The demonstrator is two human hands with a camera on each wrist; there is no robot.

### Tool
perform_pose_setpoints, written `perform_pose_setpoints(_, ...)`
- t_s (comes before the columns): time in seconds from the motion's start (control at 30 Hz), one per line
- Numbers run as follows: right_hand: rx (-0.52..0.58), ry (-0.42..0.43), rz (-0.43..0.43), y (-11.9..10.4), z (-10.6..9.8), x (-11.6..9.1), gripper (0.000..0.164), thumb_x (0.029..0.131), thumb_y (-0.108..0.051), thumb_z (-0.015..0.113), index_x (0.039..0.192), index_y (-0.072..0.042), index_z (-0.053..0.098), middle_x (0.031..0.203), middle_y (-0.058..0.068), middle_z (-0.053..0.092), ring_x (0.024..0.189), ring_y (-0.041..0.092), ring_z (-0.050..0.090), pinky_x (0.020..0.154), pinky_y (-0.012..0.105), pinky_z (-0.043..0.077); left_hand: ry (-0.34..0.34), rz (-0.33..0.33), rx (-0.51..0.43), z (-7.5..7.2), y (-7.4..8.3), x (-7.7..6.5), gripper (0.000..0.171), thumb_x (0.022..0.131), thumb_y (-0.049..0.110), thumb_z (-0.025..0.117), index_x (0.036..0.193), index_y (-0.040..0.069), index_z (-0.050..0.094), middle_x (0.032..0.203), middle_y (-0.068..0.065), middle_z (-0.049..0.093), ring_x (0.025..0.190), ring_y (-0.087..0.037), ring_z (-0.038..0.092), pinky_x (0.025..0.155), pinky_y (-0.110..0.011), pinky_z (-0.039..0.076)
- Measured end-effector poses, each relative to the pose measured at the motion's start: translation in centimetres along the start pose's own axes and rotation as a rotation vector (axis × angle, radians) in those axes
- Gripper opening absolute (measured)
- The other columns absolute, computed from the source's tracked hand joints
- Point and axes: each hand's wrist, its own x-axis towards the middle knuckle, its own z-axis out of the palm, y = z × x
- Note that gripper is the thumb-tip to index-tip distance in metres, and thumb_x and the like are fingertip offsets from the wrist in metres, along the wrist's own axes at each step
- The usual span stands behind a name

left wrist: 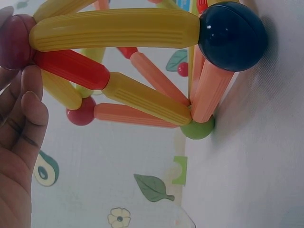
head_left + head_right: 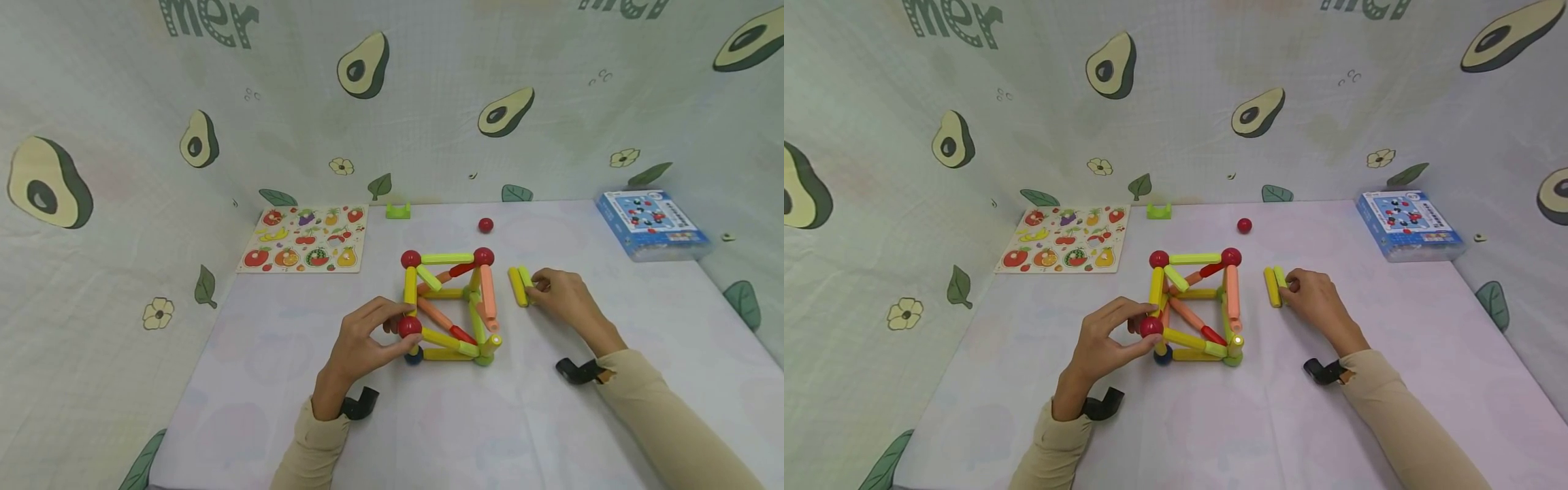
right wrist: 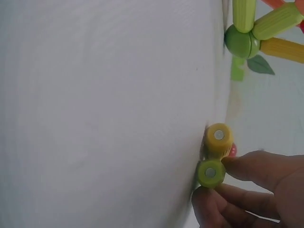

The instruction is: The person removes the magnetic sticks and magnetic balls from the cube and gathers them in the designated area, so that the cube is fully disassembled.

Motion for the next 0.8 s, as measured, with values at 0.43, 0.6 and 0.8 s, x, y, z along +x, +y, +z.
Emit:
perform_pose_setpoints(0.43, 0.183, 0.160, -0.146, -3.5, -1.7, -2.6, 0.036, 0.102, -0.029, 0.058, 0.125, -0.002, 0.061, 0.105, 0.016, 0.068, 0.092, 0.032, 0.065, 0.071, 0.039, 0.055, -0.010, -0.005, 0.000, -0.1, 0.2, 0.0, 0.040, 0.080, 0.022, 0.085, 0.116, 0.011, 0.070, 0.093, 0.002, 0.063, 0.078, -0.011, 0.055, 0.065, -0.022, 0.050)
perform_pose_setpoints(0.6, 0.403, 0.104, -0.201, -6.3, -1.9, -3.7, 0.034, 0.104, -0.031, 0.056, 0.128, -0.007, 0.055, 0.105, 0.010, 0.069, 0.093, 0.029, 0.068, 0.068, 0.026, 0.054, -0.007, -0.009, 0.000, -0.1, 0.2, 0.0, 0.040, 0.080, 0.022, 0.085, 0.116, 0.012, 0.070, 0.092, 0.002, 0.062, 0.078, -0.012, 0.055, 0.065, -0.023, 0.051)
perform_pose_setpoints(0.8, 0.543, 0.047, -0.174, -8.0, -0.9, -4.4, 0.041, 0.101, -0.036, 0.060, 0.132, -0.011, 0.050, 0.107, 0.006, 0.072, 0.089, 0.023, 0.070, 0.077, 0.024, 0.052, -0.005, -0.005, -0.001, 0.0, 0.0, -0.1, 0.040, 0.081, 0.022, 0.085, 0.116, 0.011, 0.070, 0.092, 0.002, 0.062, 0.078, -0.012, 0.055, 0.064, -0.023, 0.051)
